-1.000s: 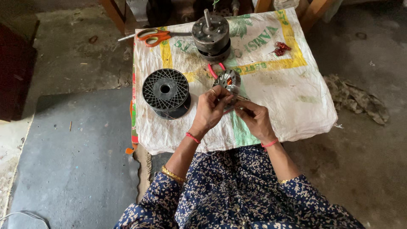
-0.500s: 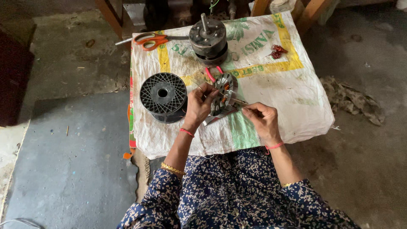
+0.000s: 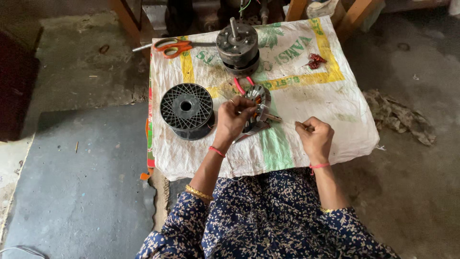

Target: The person sits on the floor and uses a small metal tool to adjust or clean the slots of a motor armature. They repeatedly insert the tool into the slots and rotate the component while working.

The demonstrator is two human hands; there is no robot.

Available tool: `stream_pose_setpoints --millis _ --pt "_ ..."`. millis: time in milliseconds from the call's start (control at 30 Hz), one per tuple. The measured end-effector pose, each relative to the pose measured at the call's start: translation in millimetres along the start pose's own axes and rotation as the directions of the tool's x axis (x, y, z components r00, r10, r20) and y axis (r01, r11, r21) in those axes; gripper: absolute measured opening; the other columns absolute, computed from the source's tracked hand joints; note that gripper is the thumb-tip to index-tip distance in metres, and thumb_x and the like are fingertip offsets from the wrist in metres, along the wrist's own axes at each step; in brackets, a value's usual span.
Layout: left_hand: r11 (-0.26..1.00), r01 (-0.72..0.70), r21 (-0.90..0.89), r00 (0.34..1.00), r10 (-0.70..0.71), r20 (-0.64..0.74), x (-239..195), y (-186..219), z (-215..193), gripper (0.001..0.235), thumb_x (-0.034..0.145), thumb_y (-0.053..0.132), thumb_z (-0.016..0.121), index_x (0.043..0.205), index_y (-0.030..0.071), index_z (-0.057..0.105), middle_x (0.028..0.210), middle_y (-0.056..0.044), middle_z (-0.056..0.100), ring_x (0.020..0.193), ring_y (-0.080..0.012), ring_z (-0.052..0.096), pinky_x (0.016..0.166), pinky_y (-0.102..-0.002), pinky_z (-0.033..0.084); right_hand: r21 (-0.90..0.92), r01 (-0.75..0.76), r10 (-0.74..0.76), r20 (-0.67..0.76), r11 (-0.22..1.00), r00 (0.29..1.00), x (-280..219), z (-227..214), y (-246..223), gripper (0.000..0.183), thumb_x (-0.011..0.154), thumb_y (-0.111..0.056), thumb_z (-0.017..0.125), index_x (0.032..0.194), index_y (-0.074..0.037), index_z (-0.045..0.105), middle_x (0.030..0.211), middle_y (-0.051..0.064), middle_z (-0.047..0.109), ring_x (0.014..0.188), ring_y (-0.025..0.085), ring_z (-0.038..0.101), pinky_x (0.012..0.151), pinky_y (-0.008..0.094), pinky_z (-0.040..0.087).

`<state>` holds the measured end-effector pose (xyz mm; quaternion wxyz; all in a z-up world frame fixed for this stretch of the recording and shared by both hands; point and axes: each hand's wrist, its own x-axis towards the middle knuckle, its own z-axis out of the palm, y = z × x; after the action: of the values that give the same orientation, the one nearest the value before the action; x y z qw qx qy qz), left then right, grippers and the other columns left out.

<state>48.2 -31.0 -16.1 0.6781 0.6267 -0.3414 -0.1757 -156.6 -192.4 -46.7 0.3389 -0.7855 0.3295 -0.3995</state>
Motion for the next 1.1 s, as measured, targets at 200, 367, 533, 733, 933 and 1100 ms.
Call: stream_pose_setpoints --millis 200,367,533,733,933,1100 --pt "0.992 0.006 0.123 0.995 0.006 -0.101 -13 15 -3 0.036 0.086 0.025 0.081 0.114 0.004 0.072 0.100 -0.008 0.079 0.086 -0.0187 0.075 0.077 -0.039 0.062 -0.243 0.006 -0.016 -0.041 0.970 0.999 1 -7 20 0.018 0.080 -0.017 0.082 0.074 -0.004 0.071 0.065 0.011 0.070 0.055 0.022 0.066 0.055 0.035 0.050" --pt "0.799 -0.309 0.515 0.947 0.306 0.094 -50 25 3 0.096 0.065 0.035 0.095 0.143 0.004 0.048 0.127 -0.020 0.057 0.119 -0.0375 0.058 0.099 -0.050 0.052 -0.266 -0.034 0.040 0.018 0.963 0.999 -2 -4 19 0.019 0.082 -0.022 0.082 0.075 -0.007 0.071 0.067 0.009 0.070 0.057 0.024 0.069 0.057 0.036 0.051" --pt "0.807 -0.301 0.508 0.937 0.350 -0.002 -49 23 11 0.114 0.060 0.035 0.097 0.150 0.007 0.034 0.146 -0.027 0.039 0.128 -0.0447 0.052 0.106 -0.046 0.047 -0.336 0.092 -0.102 -0.014 0.938 0.995 -9 -2 18 0.022 0.083 -0.022 0.082 0.074 -0.008 0.067 0.070 0.009 0.069 0.062 0.029 0.067 0.058 0.040 0.048" --pt "0.806 -0.354 0.473 0.935 0.316 0.161 -17 17 0 0.120 0.055 0.040 0.098 0.152 0.005 0.037 0.137 -0.027 0.052 0.125 -0.0440 0.053 0.106 -0.051 0.045 -0.374 0.198 -0.221 -0.019 0.906 0.975 -14 1 16 0.024 0.085 -0.021 0.081 0.074 -0.008 0.063 0.074 0.009 0.067 0.065 0.031 0.065 0.059 0.042 0.047" --pt "0.827 -0.093 0.554 0.996 0.085 0.040 -14 15 13 0.098 0.057 0.040 0.095 0.142 0.012 0.056 0.128 -0.020 0.062 0.114 -0.0380 0.065 0.094 -0.045 0.057 -0.361 0.214 -0.237 -0.021 0.908 0.971 -15 -1 11 0.023 0.085 -0.019 0.081 0.074 -0.008 0.064 0.073 0.008 0.068 0.062 0.029 0.065 0.056 0.040 0.047" --pt "0.633 -0.055 0.772 0.998 0.066 0.016 -18 18 27 0.086 0.069 0.030 0.083 0.147 0.012 0.051 0.117 -0.020 0.063 0.097 -0.0350 0.068 0.078 -0.046 0.059 -0.374 0.246 -0.275 -0.024 0.894 0.961 -15 -2 9 0.023 0.085 -0.017 0.081 0.074 -0.007 0.063 0.075 0.008 0.067 0.062 0.030 0.064 0.056 0.040 0.046"
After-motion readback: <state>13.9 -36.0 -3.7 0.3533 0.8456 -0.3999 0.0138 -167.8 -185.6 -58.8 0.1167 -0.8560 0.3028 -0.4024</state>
